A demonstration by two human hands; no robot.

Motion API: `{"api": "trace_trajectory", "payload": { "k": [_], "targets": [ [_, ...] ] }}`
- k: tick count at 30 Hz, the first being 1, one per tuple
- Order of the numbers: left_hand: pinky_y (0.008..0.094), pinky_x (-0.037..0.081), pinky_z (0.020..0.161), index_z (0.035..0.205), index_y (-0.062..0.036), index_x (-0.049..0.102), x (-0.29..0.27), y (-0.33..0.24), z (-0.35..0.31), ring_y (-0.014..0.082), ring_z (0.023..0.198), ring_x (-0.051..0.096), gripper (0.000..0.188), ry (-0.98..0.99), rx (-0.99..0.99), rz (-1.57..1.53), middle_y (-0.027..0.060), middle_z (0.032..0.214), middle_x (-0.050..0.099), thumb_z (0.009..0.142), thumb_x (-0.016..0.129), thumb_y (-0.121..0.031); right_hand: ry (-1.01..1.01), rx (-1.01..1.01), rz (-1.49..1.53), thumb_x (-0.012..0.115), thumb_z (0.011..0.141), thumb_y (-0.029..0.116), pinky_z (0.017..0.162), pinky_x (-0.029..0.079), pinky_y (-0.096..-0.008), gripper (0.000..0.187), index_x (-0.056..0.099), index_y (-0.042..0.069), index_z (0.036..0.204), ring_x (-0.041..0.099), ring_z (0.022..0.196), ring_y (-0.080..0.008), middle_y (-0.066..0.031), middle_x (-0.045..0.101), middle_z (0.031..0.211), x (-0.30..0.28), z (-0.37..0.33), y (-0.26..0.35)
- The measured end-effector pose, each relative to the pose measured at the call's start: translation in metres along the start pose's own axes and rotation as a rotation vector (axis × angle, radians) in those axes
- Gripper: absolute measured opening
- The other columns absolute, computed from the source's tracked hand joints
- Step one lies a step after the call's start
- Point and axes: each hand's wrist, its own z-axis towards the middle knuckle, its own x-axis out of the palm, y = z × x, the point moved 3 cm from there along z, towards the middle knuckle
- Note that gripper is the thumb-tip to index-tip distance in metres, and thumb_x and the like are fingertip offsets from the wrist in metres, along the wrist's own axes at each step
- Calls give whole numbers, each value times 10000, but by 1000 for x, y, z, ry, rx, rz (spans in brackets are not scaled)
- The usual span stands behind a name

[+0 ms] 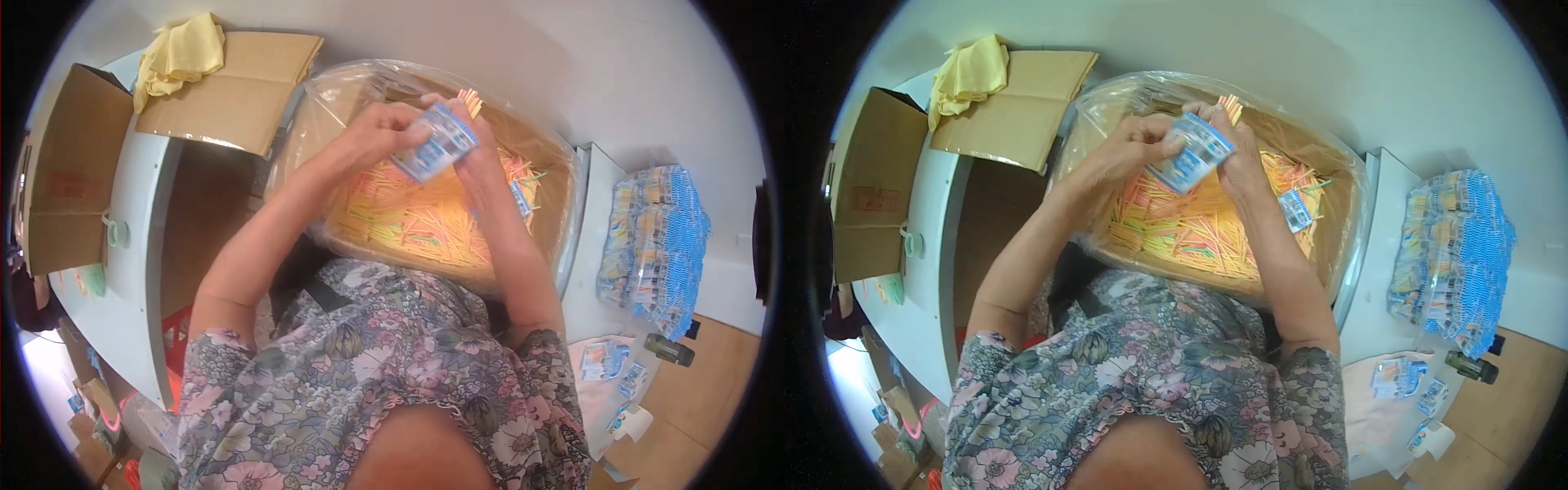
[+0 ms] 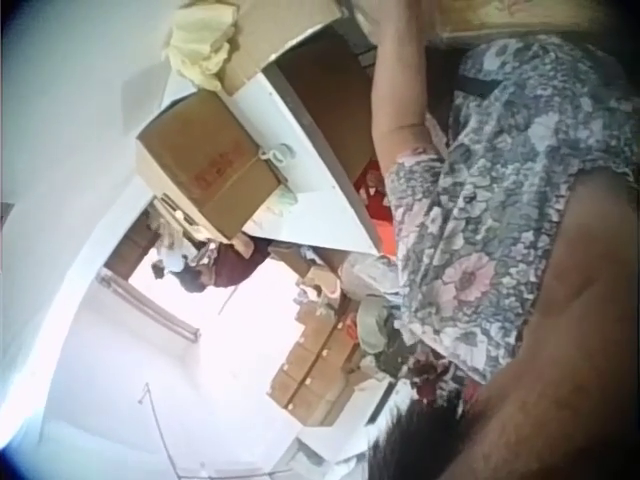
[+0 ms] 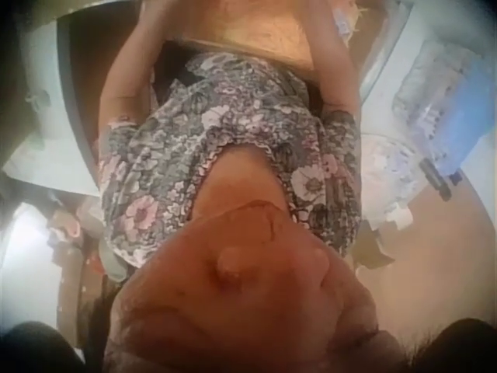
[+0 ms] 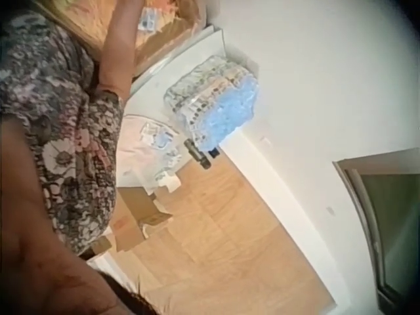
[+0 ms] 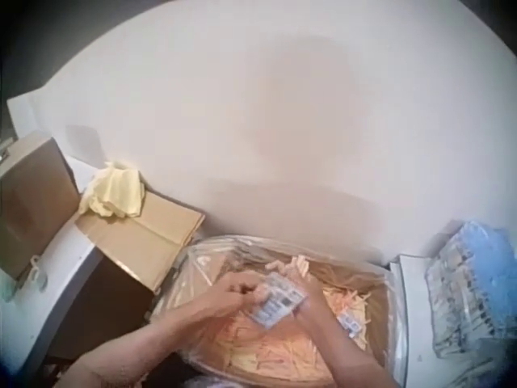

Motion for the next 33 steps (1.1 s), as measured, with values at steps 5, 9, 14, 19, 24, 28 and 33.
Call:
{"api": "trace_trajectory", "payload": {
  "k": [5, 9, 14, 19, 24, 28, 33],
  "targets": [
    [257, 441, 684, 878, -21, 673, 26, 8, 19, 72, 734, 529, 189, 286, 198, -7, -10, 787, 608, 863, 607, -197, -40, 8, -33, 519, 936, 216, 633, 488, -262, 476, 292, 66, 1327, 551, 748, -109, -49, 541, 873, 1, -16, 3],
    [249, 453, 744, 861, -7, 678, 34, 11, 14, 73, 782, 539, 213, 350, 126, 1, 5, 790, 617, 863, 631, -214, -22, -31, -168, 521, 936, 224, 659, 489, -254, 581, 181, 73, 1383, 552, 756, -119, -54, 535, 873, 2, -30, 7],
    [240, 470, 680, 835, -9, 680, 44, 19, 6, 73, 718, 560, 181, 301, 216, -140, 5, 709, 619, 851, 643, -185, 45, 5, -65, 573, 898, 294, 709, 480, -258, 697, 160, 87, 1420, 547, 804, -114, -39, 547, 909, -2, -39, 6],
    [243, 478, 693, 860, 10, 678, 41, 32, 7, 85, 742, 576, 128, 185, 261, -127, 32, 795, 620, 823, 663, -112, -5, -1, -31, 625, 873, 256, 734, 471, -241, 653, 274, 64, 1389, 557, 850, -102, -24, 573, 988, 10, -47, 14],
    [244, 480, 681, 870, 19, 675, 37, 30, 8, 93, 732, 576, 117, 127, 318, -146, 38, 809, 615, 813, 661, -83, -130, -338, -690, 607, 835, 27, 664, 459, -211, 239, 598, 2, 1073, 568, 782, -74, -15, 610, 925, -20, -44, 31],
    [243, 477, 653, 860, 13, 677, 35, 27, 8, 84, 687, 571, 111, 75, 367, -19, 31, 725, 622, 806, 665, -84, -187, -252, -818, 633, 820, 37, 615, 453, -216, 107, 643, -9, 916, 570, 717, -72, -7, 619, 818, -13, -51, 44],
    [242, 460, 637, 842, 2, 680, 29, 21, 18, 83, 680, 571, 111, 36, 406, 142, 33, 690, 624, 795, 675, -98, -280, -132, -829, 699, 767, 49, 534, 380, -186, 107, 649, -30, 820, 467, 611, -20, 50, 551, 672, -8, -45, 56]
  ]
}}
